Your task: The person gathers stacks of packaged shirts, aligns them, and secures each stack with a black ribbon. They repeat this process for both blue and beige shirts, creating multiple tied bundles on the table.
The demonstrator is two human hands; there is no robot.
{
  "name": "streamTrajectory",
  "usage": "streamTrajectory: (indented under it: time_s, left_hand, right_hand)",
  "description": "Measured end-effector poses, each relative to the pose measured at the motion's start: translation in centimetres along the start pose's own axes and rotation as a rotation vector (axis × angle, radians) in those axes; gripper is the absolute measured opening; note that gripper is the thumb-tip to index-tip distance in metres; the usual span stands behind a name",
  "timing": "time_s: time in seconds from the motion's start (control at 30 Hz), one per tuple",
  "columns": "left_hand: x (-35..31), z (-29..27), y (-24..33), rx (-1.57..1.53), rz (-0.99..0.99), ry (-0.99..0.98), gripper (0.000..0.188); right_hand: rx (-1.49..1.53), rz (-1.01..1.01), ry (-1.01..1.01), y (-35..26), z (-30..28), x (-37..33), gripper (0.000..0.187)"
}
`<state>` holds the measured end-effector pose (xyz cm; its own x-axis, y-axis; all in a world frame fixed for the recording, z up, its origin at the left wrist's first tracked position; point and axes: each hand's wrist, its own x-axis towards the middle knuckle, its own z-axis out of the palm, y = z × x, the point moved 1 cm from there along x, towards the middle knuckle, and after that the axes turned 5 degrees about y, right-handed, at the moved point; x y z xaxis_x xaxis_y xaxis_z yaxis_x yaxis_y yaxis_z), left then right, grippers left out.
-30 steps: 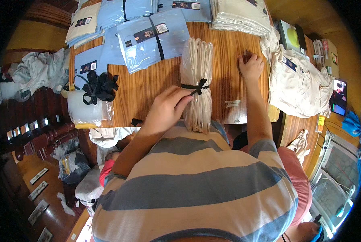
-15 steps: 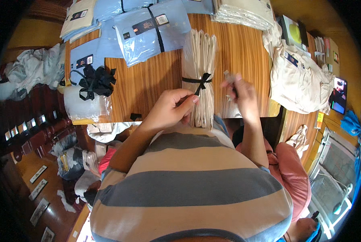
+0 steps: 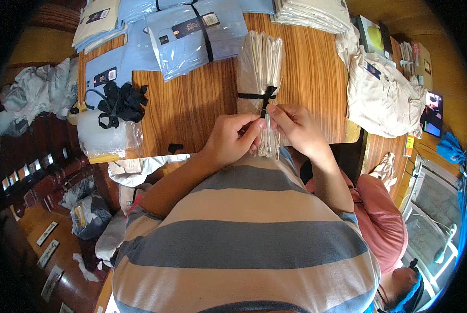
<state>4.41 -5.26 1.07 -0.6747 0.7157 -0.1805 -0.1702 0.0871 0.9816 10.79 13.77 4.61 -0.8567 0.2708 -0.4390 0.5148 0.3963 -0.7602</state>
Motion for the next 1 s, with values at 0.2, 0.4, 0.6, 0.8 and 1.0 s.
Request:
streamTrajectory:
  time_s: [0.2,0.4,0.6,0.8,1.0]
  left_hand:
    - [0.4,-0.3,-0.8,-0.123,0.006,-0.031,0.024]
    - [0.7,-0.5,-1.4,-0.168,-0.009,-0.043,0.026]
    - [-1.5,-4.0,-2.3,-0.261,-0.132,-0.049,0.026]
    - [-6.5,-12.8,-6.8,0.757,-0.321,-0.159,0.045]
    - [-4.1,-8.3,-4.4,-0.036,-0.277,0.255,0.081]
  right_hand:
    - [0.252,0.030,-0.115,0.1,0.2,1.0,0.043]
    - [0.384,0.086,-0.143,0.1,0.4,1.0,0.040]
    - [0.630,0.081,-0.169,3.6,-0.4,1.5,0.048]
    - [0.839,0.038,-0.048,5.1,3.1,1.6,0.058]
    - [0.795,-0.071,0.181,5.3,4.4,5.1,0.048]
